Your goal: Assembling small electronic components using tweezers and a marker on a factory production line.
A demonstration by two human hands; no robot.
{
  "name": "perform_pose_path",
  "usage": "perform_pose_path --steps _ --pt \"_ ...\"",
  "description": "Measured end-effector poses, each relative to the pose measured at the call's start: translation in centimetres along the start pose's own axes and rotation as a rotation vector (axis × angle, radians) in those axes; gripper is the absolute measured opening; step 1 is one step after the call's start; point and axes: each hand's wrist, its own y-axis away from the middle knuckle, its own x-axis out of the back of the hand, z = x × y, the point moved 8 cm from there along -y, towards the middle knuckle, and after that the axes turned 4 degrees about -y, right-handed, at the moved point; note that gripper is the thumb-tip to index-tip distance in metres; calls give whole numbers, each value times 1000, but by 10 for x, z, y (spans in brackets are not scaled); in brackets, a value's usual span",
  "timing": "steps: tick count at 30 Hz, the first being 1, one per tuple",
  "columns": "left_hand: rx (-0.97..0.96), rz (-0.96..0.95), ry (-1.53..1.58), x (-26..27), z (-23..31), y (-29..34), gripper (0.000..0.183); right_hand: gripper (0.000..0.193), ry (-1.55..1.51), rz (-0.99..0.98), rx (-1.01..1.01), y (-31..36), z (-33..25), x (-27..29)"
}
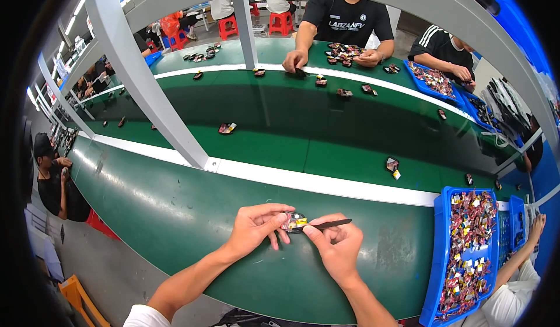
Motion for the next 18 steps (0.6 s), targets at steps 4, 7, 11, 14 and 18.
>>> perform_pose_path --steps 4,7,11,14,18 --pt "14 -13 41 -1 -2 0 31 13 127 -2 110 5 -10 -1" --pt "22 -14 48 -3 -1 -1 31 13 177 14 172 7 -16 -2" --pt "32 -16 44 -5 -1 -2 32 13 304 30 285 10 -24 -2" --pt "23 2 30 -3 1 0 31 11 310 48 388 12 -29 -6" --pt "9 27 4 -3 4 3 32 11 333 52 384 12 -30 -7"
